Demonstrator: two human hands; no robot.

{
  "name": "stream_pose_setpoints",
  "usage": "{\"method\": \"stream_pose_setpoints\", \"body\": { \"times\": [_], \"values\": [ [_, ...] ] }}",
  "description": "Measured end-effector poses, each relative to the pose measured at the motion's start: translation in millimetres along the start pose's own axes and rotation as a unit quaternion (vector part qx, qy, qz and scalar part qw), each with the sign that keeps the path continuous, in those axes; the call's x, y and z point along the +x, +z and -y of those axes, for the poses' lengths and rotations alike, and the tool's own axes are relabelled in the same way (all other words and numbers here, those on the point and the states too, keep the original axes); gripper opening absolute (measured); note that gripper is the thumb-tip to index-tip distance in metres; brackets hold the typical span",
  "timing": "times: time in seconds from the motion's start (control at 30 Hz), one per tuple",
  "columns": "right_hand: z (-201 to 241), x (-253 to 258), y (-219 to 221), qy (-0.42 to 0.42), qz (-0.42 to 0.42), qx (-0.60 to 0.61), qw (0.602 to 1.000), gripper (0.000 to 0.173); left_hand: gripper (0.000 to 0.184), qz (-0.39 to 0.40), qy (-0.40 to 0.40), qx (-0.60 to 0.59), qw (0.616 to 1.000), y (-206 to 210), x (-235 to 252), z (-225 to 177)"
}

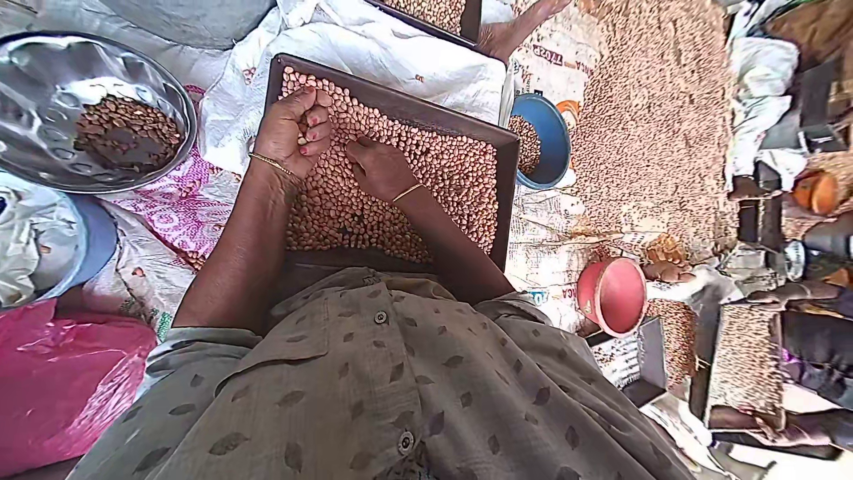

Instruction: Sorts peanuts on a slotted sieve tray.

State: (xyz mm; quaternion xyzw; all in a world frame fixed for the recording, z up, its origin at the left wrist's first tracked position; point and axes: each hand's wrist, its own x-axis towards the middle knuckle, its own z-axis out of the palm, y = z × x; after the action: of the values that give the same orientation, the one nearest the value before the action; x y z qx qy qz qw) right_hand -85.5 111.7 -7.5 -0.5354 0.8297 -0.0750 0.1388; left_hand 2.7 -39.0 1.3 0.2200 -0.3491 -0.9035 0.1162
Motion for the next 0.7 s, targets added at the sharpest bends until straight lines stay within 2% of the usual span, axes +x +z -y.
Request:
{"method": "stream_pose_setpoints", "body": {
  "times": [0.1,0.17,0.2,0.23,0.3,0.33,0.4,0.47,0.53,0.57,0.63,0.67,0.7],
  "values": [
    [1.4,-1.7,0.7,0.006,-0.003,-0.01,1.0,0.032,0.037,-0.009,-0.007,-0.001,1.0,1.1,-0.5,0.7],
    [-7.9,-0.6,-3.8,0.019,-0.02,0.033,0.999,0.022,0.043,-0.014,-0.011,0.027,0.999,2.2,-1.7,-0.2],
    [-15.9,-0.8,-9.7,0.019,-0.057,0.08,0.995,0.017,0.048,-0.016,-0.014,0.057,0.998,2.1,-1.6,-0.5],
    [-24.2,-1.2,-16.9,0.003,-0.115,0.139,0.984,0.015,0.053,-0.022,-0.02,0.085,0.996,2.5,-1.4,-0.3],
    [-28.4,-3.1,-33.5,-0.07,-0.212,0.298,0.928,0.012,0.062,-0.022,-0.039,0.131,0.99,3.5,-2.2,2.8],
    [-24.7,-4.5,-42.3,-0.098,-0.222,0.36,0.901,0.015,0.063,-0.015,-0.049,0.149,0.987,6.5,-4.6,3.3],
    [-14.8,-2.0,-49.2,-0.123,-0.265,0.4,0.869,0.022,0.064,0.026,-0.057,0.137,0.989,9.4,-6.2,3.4],
    [-10.3,10.2,-36.2,-0.098,-0.358,0.365,0.854,0.018,0.061,0.049,-0.032,0.083,0.995,6.3,-4.1,3.4],
    [-7.5,20.1,-15.5,-0.048,-0.38,0.272,0.883,0.019,0.049,0.033,0.012,0.006,0.999,0.2,-1.8,1.2],
    [-5.0,21.2,-4.2,-0.043,-0.348,0.201,0.915,0.024,0.046,0.022,0.031,-0.031,0.999,-2.5,-1.1,-1.1],
    [-2.1,19.9,18.5,-0.055,-0.232,0.037,0.97,0.039,0.043,0.001,0.067,-0.083,0.994,-5.7,0.2,-2.8],
    [-4.2,19.4,27.6,-0.057,-0.187,-0.04,0.98,0.043,0.043,-0.002,0.077,-0.097,0.992,-6.6,1.3,-2.4],
    [-10.8,19.1,35.1,-0.056,-0.183,-0.094,0.977,0.042,0.043,-0.002,0.082,-0.101,0.991,-6.2,1.6,-1.7]
  ]
}}
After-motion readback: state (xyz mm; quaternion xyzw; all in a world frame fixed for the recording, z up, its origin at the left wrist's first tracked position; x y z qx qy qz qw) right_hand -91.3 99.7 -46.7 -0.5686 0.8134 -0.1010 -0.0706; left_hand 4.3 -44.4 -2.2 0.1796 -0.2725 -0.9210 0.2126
